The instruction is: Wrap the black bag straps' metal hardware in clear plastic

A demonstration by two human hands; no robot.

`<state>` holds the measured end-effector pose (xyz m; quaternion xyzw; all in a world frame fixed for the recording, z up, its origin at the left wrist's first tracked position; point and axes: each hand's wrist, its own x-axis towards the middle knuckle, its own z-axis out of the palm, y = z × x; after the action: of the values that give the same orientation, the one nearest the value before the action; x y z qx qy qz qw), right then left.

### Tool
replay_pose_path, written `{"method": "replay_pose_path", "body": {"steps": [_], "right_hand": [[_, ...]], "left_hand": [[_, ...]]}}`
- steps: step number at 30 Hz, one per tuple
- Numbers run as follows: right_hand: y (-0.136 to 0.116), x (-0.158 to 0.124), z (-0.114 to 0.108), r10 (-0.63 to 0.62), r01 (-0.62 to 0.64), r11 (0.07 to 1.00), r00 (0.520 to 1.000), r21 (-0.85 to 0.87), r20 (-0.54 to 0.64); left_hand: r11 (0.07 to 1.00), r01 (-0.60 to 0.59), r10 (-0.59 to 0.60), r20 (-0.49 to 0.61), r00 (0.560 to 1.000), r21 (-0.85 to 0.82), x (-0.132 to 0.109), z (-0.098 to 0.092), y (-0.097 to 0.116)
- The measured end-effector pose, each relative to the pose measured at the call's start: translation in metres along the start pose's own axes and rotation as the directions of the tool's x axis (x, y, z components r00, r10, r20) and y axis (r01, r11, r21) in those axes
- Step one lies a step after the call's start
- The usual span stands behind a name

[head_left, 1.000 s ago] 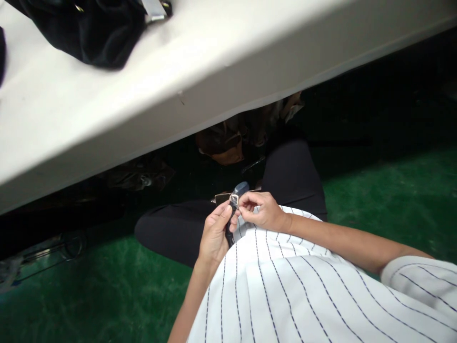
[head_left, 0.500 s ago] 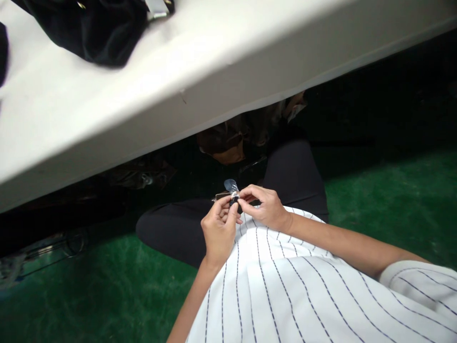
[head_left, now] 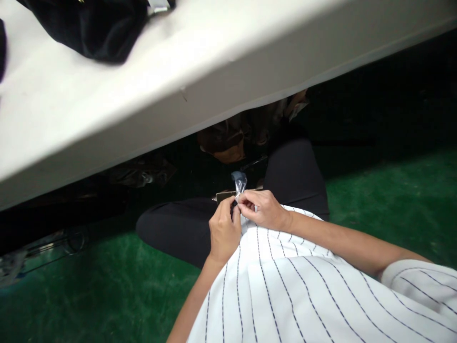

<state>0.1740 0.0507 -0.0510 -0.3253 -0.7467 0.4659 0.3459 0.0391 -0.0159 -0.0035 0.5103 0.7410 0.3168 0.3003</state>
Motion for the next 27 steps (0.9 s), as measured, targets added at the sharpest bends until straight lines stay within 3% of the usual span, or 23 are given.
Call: {"method": "replay_pose_path", "body": {"steps": [3,5,8,12,17,25,27], "right_hand": [[-0.001,-0.001,-0.002,0.002,-0.005,0.997,0.999,0.076,0.037],[-0.001,-0.002,-0.002,0.053,-0.058,0.990,0.998,0.126,0.046],[-0.001,-0.003,-0.003,0.103,-0.111,0.979,0.993,0.174,0.054],[-0.001,-0.004,-0.004,0.096,-0.105,0.976,0.994,0.189,0.056],[-0.001,-0.004,-0.003,0.073,-0.079,0.985,0.996,0.155,0.046],[0.001,-0.007,-0.001,0.100,-0.105,0.983,0.994,0.150,0.039],[0.001,-0.006,-0.001,0.102,-0.107,0.987,0.994,0.124,0.046]], "left_hand": [[0.966,0.176,-0.166,0.063,0.984,-0.189,0.001,-0.003,-0.003],[0.877,0.302,-0.264,0.151,0.953,-0.373,0.002,-0.007,-0.002],[0.739,0.369,-0.274,0.249,0.929,-0.564,0.001,-0.016,0.001],[0.646,0.423,-0.283,0.315,0.906,-0.635,-0.002,-0.024,-0.002],[0.538,0.557,-0.398,0.392,0.830,-0.633,-0.003,-0.023,-0.009],[0.617,0.588,-0.361,0.476,0.802,-0.523,-0.006,-0.028,-0.008],[0.701,0.540,-0.369,0.410,0.834,-0.466,-0.007,-0.029,-0.009]]}}
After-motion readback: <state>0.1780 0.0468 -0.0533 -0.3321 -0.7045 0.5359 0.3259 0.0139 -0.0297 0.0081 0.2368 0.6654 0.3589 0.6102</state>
